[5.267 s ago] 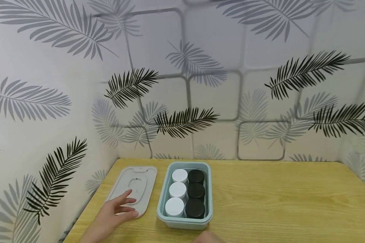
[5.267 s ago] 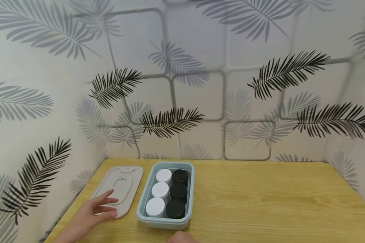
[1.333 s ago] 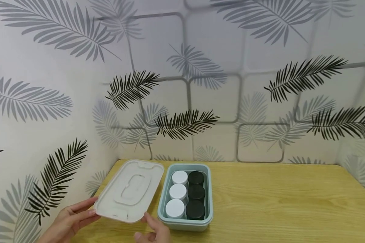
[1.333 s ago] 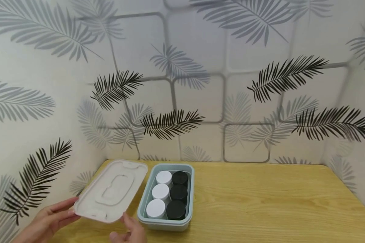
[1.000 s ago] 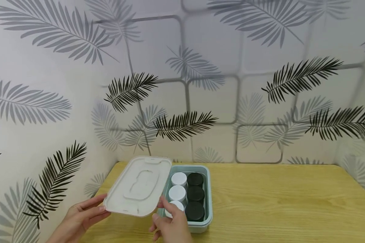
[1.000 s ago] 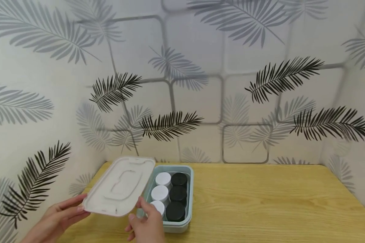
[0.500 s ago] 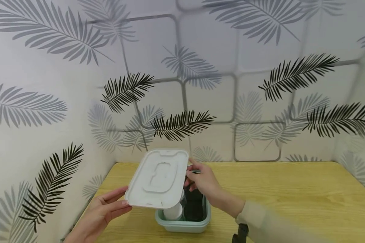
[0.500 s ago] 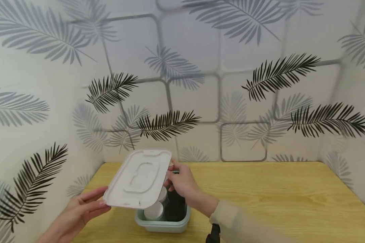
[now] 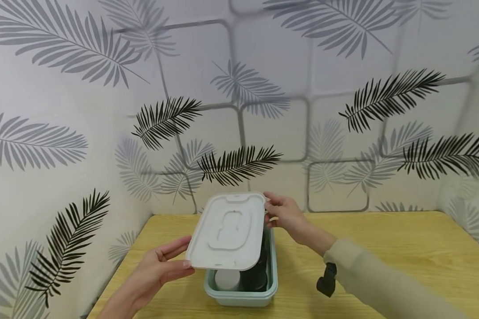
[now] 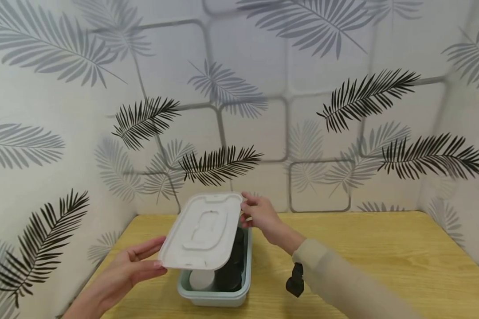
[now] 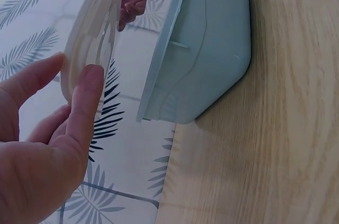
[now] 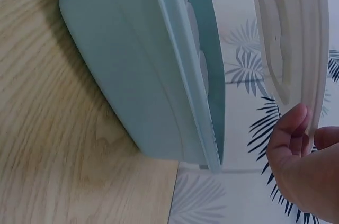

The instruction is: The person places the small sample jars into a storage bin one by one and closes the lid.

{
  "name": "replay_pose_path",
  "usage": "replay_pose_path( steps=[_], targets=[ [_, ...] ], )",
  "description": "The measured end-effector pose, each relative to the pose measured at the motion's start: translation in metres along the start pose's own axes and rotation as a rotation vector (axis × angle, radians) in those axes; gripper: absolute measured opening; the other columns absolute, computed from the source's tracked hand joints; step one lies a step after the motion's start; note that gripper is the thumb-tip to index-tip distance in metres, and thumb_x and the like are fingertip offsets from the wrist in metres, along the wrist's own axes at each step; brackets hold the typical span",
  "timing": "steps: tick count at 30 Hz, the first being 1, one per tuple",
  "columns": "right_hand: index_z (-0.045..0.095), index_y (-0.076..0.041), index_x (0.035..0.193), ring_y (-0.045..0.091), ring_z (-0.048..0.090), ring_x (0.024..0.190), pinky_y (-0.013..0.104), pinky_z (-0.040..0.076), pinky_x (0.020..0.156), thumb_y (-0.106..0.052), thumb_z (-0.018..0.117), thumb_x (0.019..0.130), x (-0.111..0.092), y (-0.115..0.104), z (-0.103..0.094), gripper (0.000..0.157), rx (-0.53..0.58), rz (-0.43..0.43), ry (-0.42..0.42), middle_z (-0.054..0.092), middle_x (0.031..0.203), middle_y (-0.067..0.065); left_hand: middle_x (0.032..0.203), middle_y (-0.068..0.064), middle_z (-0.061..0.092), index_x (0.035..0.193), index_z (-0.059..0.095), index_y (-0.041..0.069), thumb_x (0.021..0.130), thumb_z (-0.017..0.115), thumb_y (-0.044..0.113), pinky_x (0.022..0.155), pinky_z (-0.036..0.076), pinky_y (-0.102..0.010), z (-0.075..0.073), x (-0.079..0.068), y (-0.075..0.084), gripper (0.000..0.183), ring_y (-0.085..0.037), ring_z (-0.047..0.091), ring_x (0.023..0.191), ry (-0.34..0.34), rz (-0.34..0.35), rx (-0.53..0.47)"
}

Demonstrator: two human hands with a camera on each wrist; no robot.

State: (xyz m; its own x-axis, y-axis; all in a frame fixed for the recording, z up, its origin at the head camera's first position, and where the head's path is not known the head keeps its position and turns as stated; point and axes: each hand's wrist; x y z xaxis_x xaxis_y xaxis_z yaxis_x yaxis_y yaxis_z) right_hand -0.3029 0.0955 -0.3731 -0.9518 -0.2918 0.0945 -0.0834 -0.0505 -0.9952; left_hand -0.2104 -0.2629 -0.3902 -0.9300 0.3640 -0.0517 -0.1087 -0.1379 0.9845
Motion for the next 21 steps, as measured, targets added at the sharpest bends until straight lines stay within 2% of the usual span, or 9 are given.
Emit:
replay_pose_path(
  steps=[3,9,12,15,21],
  targets=[
    [0.027,0.003,0.164,0.016,0.057,0.077,0.03,0.054,0.067,-0.006,0.046,0.113,0.001,-0.002,-0.006,0.056,-0.004,0.005,-0.034,0.055,0.104,0.011,0.164,-0.026,0.035,0.162,0.028,-0.008,0.093,0.074,-0.006,0.101,0.054,-0.049,0.001,0.005,0.002,0.083,-0.029,0.07,0.117,-0.041,-0.008,0.016],
    [0.026,0.006,0.164,0.015,0.055,0.078,0.028,0.053,0.069,-0.004,0.046,0.113,0.003,-0.008,-0.014,0.055,0.014,0.005,-0.056,0.054,0.104,0.01,0.164,-0.027,0.034,0.164,0.026,-0.004,0.092,0.076,-0.006,0.1,0.055,-0.049,0.002,0.017,0.005,0.088,-0.03,0.071,0.113,-0.126,-0.009,0.064],
    [0.028,0.008,0.162,0.015,0.056,0.078,0.027,0.053,0.07,-0.004,0.046,0.113,0.003,-0.012,-0.017,0.054,0.016,-0.006,-0.054,0.056,0.102,0.009,0.163,-0.027,0.037,0.164,0.028,-0.004,0.09,0.076,-0.006,0.099,0.056,-0.048,0.003,0.023,0.007,0.088,-0.031,0.072,0.11,-0.136,0.0,0.088],
    [0.034,0.008,0.16,0.014,0.057,0.078,0.026,0.054,0.071,-0.004,0.047,0.112,0.004,-0.016,-0.019,0.051,0.031,-0.023,-0.042,0.059,0.097,0.007,0.161,-0.026,0.041,0.163,0.033,-0.002,0.089,0.078,-0.006,0.098,0.057,-0.048,0.004,0.028,0.01,0.086,-0.031,0.073,0.109,-0.115,0.002,0.123],
    [0.044,0.01,0.154,0.012,0.062,0.076,0.026,0.058,0.074,-0.004,0.053,0.11,0.005,-0.024,-0.024,0.047,0.067,-0.058,-0.006,0.065,0.092,0.006,0.152,-0.026,0.053,0.153,0.047,-0.009,0.097,0.074,0.001,0.092,0.059,-0.046,0.015,0.036,0.017,0.064,-0.024,0.072,0.109,-0.006,0.05,0.193]
  ],
)
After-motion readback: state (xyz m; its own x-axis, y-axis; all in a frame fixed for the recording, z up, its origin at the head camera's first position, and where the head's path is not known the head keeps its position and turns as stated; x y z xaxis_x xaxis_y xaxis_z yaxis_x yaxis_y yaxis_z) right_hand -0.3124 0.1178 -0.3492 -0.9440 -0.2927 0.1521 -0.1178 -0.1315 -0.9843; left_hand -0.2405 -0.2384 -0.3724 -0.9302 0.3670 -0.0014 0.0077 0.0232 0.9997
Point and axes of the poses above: each hand's wrist, its own x-axis towards the middle knuckle, its own z-axis out of the palm, y = z × x
